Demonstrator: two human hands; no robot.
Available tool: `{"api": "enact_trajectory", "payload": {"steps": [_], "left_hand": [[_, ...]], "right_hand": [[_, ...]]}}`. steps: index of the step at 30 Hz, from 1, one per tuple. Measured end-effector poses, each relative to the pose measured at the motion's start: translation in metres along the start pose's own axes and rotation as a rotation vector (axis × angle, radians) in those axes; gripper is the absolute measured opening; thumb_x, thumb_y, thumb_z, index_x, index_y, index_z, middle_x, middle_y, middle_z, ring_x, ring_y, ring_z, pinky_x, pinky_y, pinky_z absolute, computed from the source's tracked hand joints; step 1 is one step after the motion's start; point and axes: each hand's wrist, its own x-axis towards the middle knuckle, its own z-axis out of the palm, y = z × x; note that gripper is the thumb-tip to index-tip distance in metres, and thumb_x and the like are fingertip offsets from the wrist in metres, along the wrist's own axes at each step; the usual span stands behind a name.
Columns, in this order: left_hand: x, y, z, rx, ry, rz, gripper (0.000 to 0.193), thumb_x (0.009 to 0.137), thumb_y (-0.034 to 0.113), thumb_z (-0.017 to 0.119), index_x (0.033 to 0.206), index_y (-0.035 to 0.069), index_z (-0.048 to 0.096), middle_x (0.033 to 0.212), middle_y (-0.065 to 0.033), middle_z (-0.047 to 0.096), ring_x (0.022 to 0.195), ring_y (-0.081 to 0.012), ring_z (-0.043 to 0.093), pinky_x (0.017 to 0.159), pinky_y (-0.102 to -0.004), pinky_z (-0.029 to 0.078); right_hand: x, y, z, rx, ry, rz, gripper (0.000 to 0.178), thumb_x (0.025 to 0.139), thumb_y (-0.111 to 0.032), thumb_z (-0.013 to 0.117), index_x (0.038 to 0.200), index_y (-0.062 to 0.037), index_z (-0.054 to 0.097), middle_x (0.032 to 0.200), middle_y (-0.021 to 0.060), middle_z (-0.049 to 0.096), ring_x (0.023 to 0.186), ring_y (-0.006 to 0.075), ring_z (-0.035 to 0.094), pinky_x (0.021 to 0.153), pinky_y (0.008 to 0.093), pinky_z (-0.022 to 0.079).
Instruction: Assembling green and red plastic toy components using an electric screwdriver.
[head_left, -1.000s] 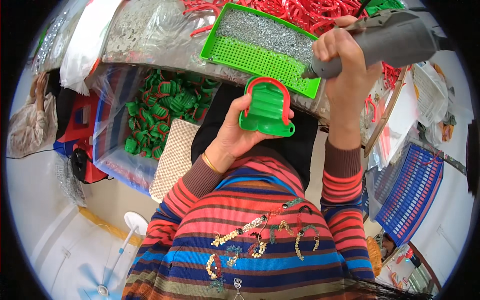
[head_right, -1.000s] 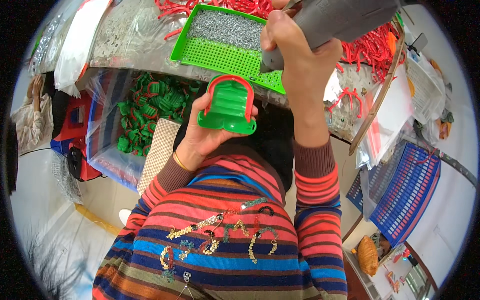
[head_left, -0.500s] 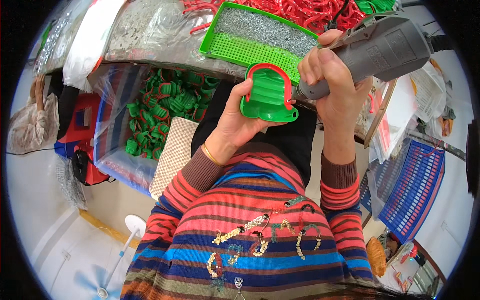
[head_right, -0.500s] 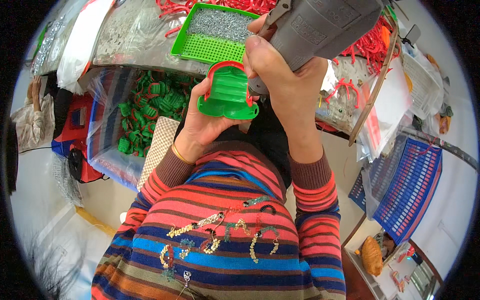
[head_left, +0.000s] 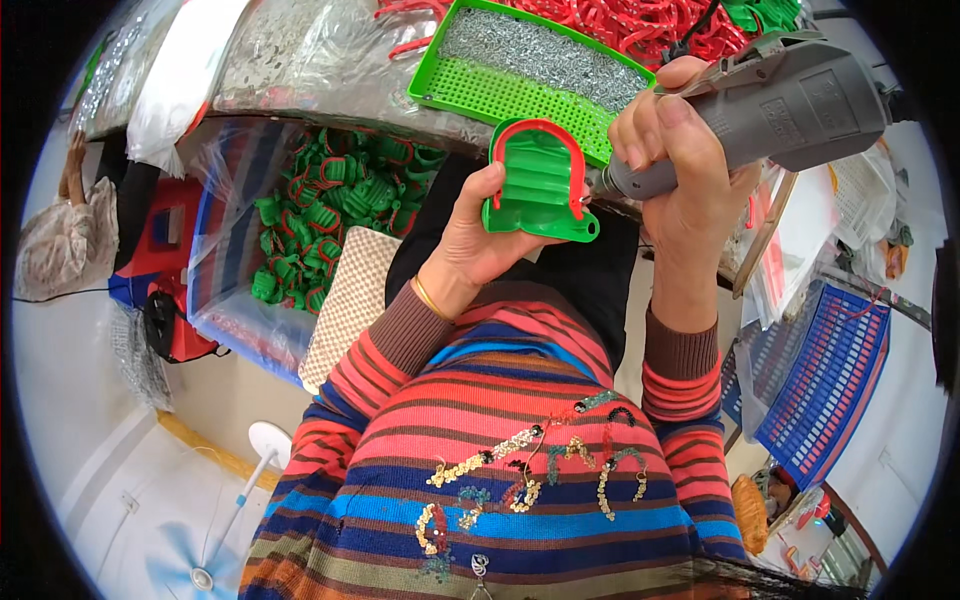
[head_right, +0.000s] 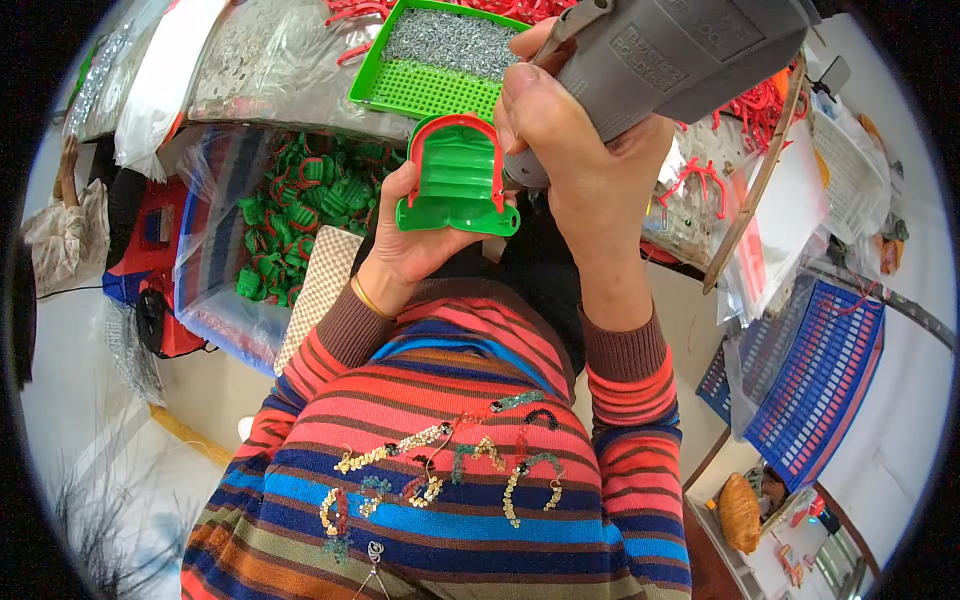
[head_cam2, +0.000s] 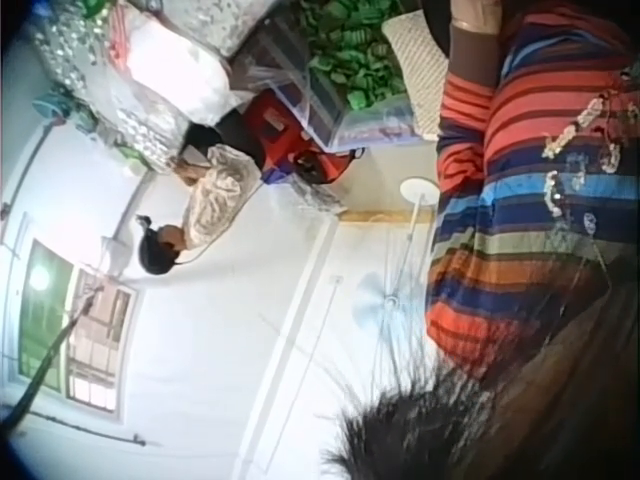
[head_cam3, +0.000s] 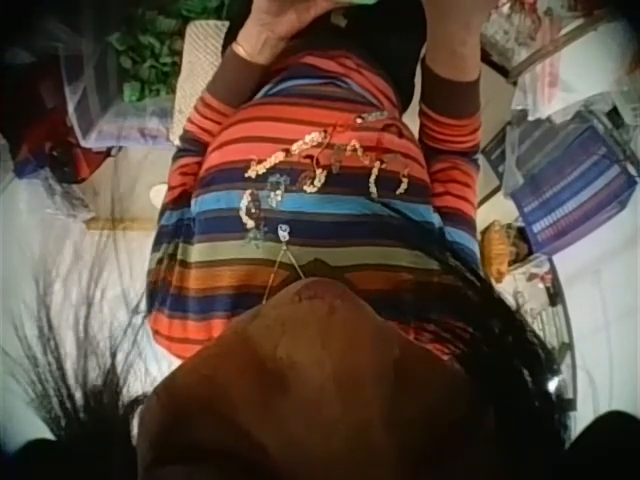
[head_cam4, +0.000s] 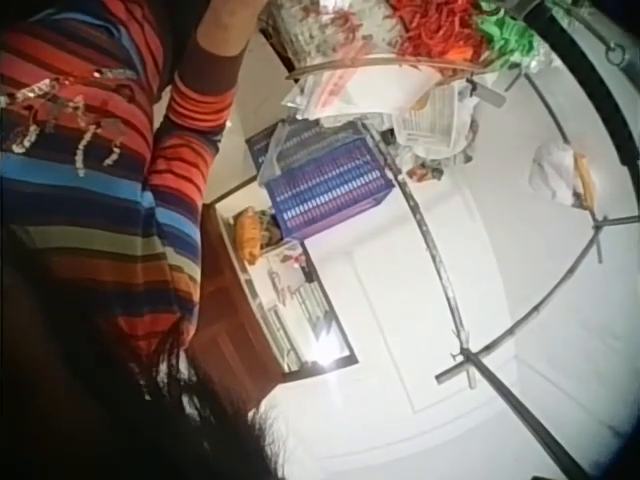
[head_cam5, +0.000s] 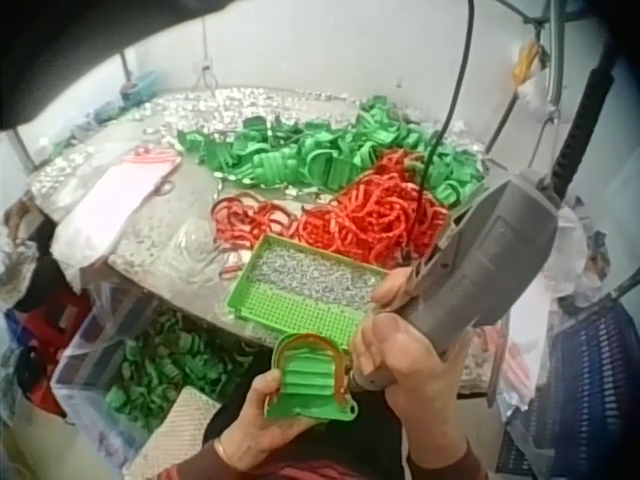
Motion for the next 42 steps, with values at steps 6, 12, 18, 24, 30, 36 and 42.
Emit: {"api": "enact_trajectory", "payload": {"steps": [6, 12, 18, 24, 30, 36, 42], "left_hand": [[0.001, 0.001, -0.005, -0.029, -0.043, 0.006, 0.066, 0.084, 0.044, 0.062, 0.131, 0.001, 0.046, 0.124, -0.0195, 0.056, 0.113, -0.0318, 0.057, 0.097, -0.0499, 0.046], [0.002, 0.000, -0.009, -0.038, -0.046, -0.005, 0.063, 0.084, 0.043, 0.062, 0.130, 0.002, 0.047, 0.121, -0.0167, 0.058, 0.110, -0.0311, 0.058, 0.096, -0.0511, 0.047], [0.000, 0.002, -0.009, -0.028, -0.019, -0.027, 0.063, 0.084, 0.044, 0.062, 0.130, 0.002, 0.048, 0.122, -0.0162, 0.058, 0.110, -0.0312, 0.058, 0.096, -0.0515, 0.046], [-0.002, 0.001, -0.008, -0.031, -0.004, -0.020, 0.062, 0.085, 0.044, 0.061, 0.128, 0.002, 0.049, 0.121, -0.0165, 0.058, 0.110, -0.0323, 0.059, 0.096, -0.0512, 0.047], [-0.001, 0.003, -0.001, -0.075, -0.004, -0.006, 0.062, 0.085, 0.043, 0.061, 0.129, 0.001, 0.049, 0.122, -0.0177, 0.058, 0.111, -0.0356, 0.058, 0.097, -0.0521, 0.046], [-0.001, 0.002, 0.000, -0.054, -0.038, 0.001, 0.063, 0.086, 0.042, 0.060, 0.130, -0.001, 0.046, 0.121, -0.0191, 0.058, 0.111, -0.0360, 0.058, 0.098, -0.0516, 0.045], [-0.006, 0.002, -0.005, 0.051, 0.079, -0.079, 0.067, 0.085, 0.044, 0.060, 0.133, 0.000, 0.044, 0.124, -0.0228, 0.056, 0.112, -0.0337, 0.058, 0.098, -0.0479, 0.045]], "right_hand": [[-0.001, 0.004, 0.002, -0.003, -0.011, 0.011, 0.022, 0.087, -0.008, 0.058, 0.106, 0.0012, 0.053, 0.064, 0.0037, 0.046, 0.055, 0.0135, 0.044, 0.055, 0.0294, 0.037], [0.000, 0.006, 0.002, 0.000, -0.014, 0.019, 0.021, 0.087, -0.008, 0.057, 0.105, 0.0012, 0.054, 0.064, 0.0038, 0.045, 0.055, 0.0135, 0.044, 0.055, 0.0292, 0.037], [-0.001, 0.008, 0.000, 0.027, -0.030, 0.023, 0.020, 0.087, -0.007, 0.056, 0.105, 0.0015, 0.053, 0.064, 0.0039, 0.045, 0.055, 0.0133, 0.044, 0.055, 0.0289, 0.037], [-0.003, 0.010, -0.001, 0.016, -0.033, 0.029, 0.020, 0.087, -0.007, 0.055, 0.105, 0.0016, 0.053, 0.063, 0.0037, 0.044, 0.054, 0.0133, 0.043, 0.055, 0.0291, 0.036], [-0.005, 0.012, -0.001, -0.019, -0.085, -0.019, 0.019, 0.087, -0.007, 0.055, 0.105, 0.0005, 0.052, 0.064, 0.0035, 0.044, 0.055, 0.0132, 0.043, 0.055, 0.0290, 0.036], [-0.012, 0.011, 0.004, -0.162, -0.015, 0.004, 0.019, 0.087, -0.010, 0.056, 0.104, -0.0033, 0.051, 0.063, 0.0027, 0.043, 0.054, 0.0132, 0.042, 0.054, 0.0289, 0.036], [0.000, -0.014, -0.006, -0.009, -0.210, -0.033, 0.020, 0.089, -0.013, 0.054, 0.107, -0.0069, 0.050, 0.064, -0.0010, 0.042, 0.054, 0.0102, 0.042, 0.054, 0.0272, 0.036]]}}
